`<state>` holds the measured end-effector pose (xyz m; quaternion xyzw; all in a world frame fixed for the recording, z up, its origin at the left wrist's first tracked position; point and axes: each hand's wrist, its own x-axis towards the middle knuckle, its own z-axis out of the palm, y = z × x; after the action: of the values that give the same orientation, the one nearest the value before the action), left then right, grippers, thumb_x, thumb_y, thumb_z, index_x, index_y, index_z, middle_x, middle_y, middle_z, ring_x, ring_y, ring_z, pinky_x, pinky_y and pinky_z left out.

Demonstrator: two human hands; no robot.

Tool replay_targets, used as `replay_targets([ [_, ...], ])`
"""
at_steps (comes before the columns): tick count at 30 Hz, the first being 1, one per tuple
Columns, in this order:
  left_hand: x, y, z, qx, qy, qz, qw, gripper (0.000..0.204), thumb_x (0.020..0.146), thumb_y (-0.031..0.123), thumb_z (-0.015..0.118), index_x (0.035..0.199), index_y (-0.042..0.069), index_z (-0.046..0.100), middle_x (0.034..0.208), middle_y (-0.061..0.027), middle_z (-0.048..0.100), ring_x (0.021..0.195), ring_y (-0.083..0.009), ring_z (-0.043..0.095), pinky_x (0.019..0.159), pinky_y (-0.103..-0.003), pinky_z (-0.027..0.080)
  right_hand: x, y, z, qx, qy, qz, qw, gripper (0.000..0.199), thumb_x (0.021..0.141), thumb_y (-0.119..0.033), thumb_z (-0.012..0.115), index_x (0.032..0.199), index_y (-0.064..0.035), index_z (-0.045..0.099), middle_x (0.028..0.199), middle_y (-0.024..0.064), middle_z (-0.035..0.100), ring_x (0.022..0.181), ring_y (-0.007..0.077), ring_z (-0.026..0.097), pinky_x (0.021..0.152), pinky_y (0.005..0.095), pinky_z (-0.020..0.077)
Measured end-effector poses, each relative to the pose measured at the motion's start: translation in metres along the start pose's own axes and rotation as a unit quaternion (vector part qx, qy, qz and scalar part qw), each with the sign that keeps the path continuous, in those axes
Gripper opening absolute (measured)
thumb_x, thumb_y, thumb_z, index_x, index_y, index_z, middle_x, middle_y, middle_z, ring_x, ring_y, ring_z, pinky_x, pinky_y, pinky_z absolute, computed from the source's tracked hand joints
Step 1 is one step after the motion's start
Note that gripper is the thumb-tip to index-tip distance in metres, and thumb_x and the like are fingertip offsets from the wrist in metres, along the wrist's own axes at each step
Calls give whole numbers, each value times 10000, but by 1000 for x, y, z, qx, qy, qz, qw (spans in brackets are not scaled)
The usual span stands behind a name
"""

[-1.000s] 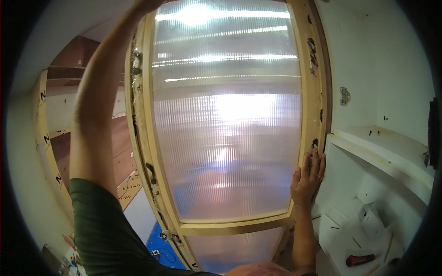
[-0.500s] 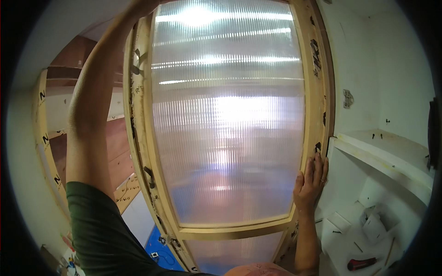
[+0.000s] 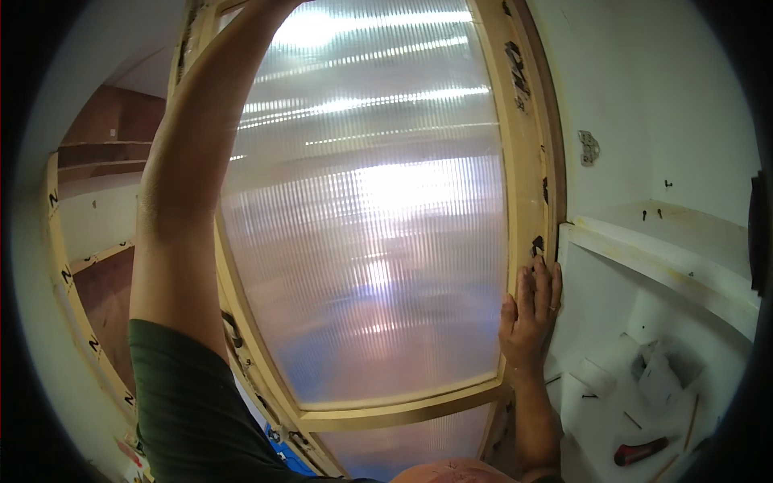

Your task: The person sands the wooden frame of a translucent panel by hand using a piece of sandpaper.

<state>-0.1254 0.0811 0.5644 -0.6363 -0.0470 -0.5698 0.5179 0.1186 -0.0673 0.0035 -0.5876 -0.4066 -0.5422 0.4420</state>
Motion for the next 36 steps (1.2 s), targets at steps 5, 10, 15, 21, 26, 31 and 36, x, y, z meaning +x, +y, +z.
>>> replay_targets([
  [5,41,50,32,-7,22,10,1000,345,996,94,543,1319,30,648,1307,-244,601,1186,-434,593,1023,-514,490,1,1,-1,-8,3,-4,1000,403,1006,-204,593,1354,-1,611,1534,225,467,1437,533,348,1162,629,332],
  [10,80,78,53,47,-37,1,998,330,1039,172,516,1302,56,677,1301,-245,634,1181,-441,611,1028,-517,491,3,-1,-3,-8,5,-9,1000,388,1025,-216,584,1349,-4,614,1513,226,488,1441,524,350,1162,619,337],
  [15,102,136,55,-108,-92,-33,989,382,1042,276,556,1337,59,663,1367,-261,607,1255,-436,583,1092,-529,456,1,3,-2,-9,11,-5,1000,390,1018,-206,596,1362,-25,596,1528,217,472,1437,520,358,1160,613,338],
  [21,77,103,53,-138,11,-2,990,425,1016,178,602,1419,45,589,1421,-229,545,1343,-375,508,1144,-500,425,-1,-1,2,-13,4,-6,1000,414,1003,-215,615,1376,-40,583,1553,206,449,1451,518,340,1158,615,333],
  [26,-7,23,-90,-144,-41,-116,982,470,1003,143,617,1462,78,537,1381,-183,530,1298,-352,530,1124,-479,446,-1,-14,5,28,0,-21,999,455,978,-199,609,1391,-14,565,1545,216,457,1456,525,329,1176,616,315],
  [31,-67,-86,-86,-69,-45,-153,985,406,976,117,663,1376,76,608,1330,-174,553,1239,-351,561,1093,-461,474,-1,10,-11,-26,19,-4,999,462,965,-161,620,1402,-21,564,1543,207,457,1458,508,327,1185,614,314],
  [36,-108,-122,-110,-33,-54,-134,989,432,912,44,720,1335,68,636,1312,-172,563,1207,-354,580,1061,-447,502,-2,2,0,0,11,-14,1000,440,994,-171,593,1388,22,572,1550,208,456,1481,486,307,1197,605,295],
])
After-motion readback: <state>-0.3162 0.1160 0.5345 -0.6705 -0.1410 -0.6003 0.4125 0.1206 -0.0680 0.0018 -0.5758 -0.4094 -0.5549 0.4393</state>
